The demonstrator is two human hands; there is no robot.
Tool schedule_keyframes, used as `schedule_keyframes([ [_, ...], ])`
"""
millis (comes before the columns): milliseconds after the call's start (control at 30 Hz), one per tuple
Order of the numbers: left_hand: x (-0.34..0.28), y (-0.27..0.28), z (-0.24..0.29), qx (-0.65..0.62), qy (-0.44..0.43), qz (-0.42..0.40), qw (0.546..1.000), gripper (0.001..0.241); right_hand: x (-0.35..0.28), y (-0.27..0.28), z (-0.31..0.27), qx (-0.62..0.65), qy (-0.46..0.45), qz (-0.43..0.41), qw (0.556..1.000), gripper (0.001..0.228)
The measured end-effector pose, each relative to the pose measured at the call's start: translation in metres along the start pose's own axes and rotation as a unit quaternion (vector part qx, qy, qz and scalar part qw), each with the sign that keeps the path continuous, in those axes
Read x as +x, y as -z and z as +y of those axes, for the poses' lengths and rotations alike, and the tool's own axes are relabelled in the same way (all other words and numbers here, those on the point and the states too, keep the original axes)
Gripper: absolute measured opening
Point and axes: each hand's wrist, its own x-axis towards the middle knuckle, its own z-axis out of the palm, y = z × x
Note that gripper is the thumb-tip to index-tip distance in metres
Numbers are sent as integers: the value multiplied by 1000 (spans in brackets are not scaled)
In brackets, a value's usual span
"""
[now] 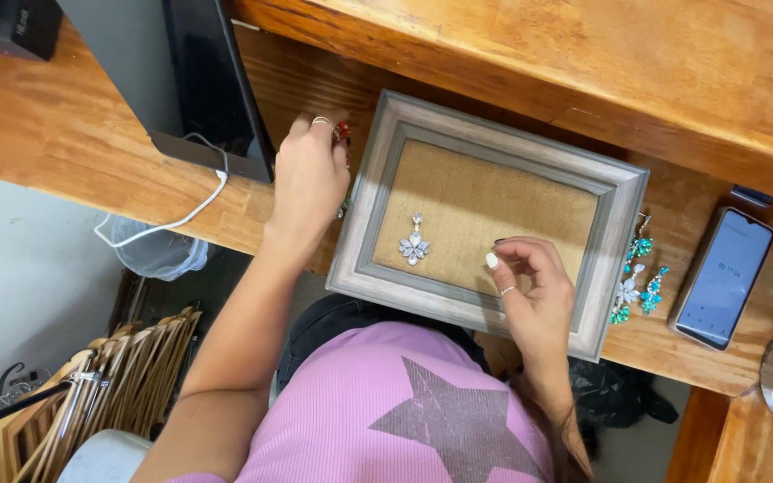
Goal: Arranging various colorful earrings inside a small picture frame for display
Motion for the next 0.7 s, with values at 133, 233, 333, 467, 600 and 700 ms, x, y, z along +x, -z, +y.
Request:
schedule_keyframes([
  [133,-33,16,44,-242,-12,-49,969,33,3,-4,4,31,7,0,999,15],
  [233,-56,1,69,-364,4,-170,916,34,3,-11,-3,97,-8,-22,995,19],
  [333,-66,-16,79,-373,8,-223,901,30,2,-13,2,130,-27,-54,990,28],
  [467,-71,-26,81,-332,-41,-241,911,30,2,-20,24,138,-79,-63,985,33],
  [600,-72,-31,74,-157,-127,-183,962,38,7,-31,47,130,-112,-68,983,32],
  [700,-80,-31,68,-75,-194,-79,975,35,10,-38,41,93,-125,-71,985,29],
])
